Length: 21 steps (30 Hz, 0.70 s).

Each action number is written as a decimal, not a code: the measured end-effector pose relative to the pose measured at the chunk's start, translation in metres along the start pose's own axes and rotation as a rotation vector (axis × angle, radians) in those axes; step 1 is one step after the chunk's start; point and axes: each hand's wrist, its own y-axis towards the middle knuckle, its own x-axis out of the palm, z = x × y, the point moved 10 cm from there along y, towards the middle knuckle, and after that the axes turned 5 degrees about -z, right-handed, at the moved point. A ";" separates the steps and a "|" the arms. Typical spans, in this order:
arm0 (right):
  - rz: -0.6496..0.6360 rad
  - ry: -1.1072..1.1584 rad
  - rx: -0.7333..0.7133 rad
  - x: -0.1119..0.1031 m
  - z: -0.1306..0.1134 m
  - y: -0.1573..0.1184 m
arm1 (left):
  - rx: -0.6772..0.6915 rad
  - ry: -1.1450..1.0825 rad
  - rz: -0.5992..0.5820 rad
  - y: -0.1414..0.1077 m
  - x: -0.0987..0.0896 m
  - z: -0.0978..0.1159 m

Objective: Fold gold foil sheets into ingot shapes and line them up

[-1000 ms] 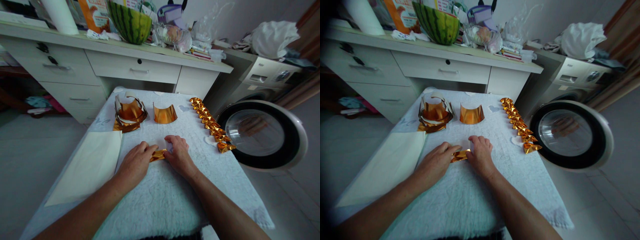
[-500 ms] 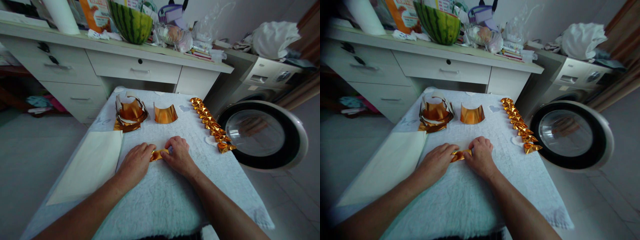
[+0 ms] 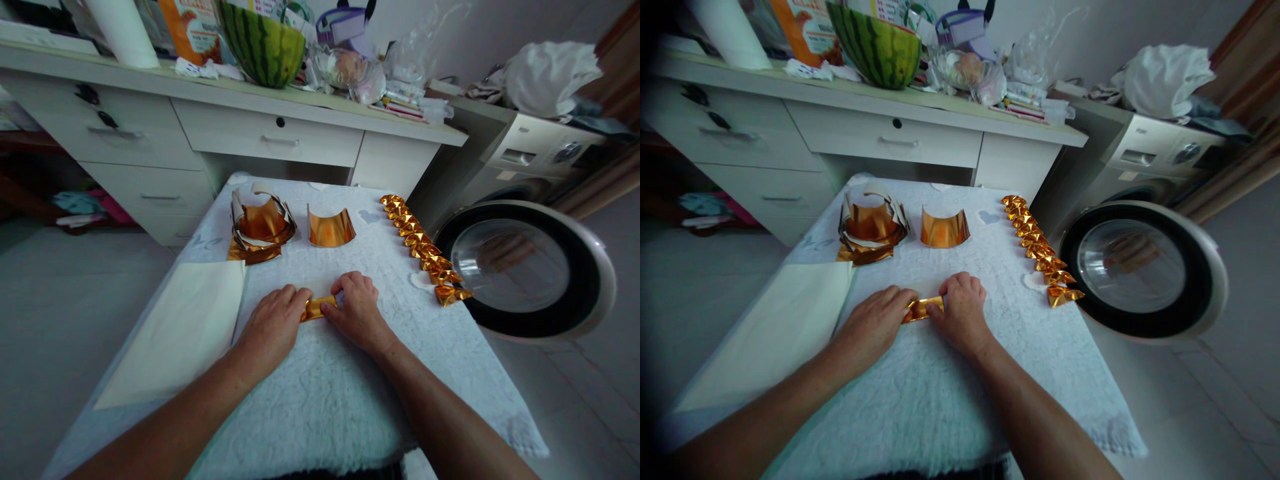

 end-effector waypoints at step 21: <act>0.051 -0.054 -0.010 0.001 0.000 -0.001 | 0.020 -0.028 0.009 0.000 0.006 -0.001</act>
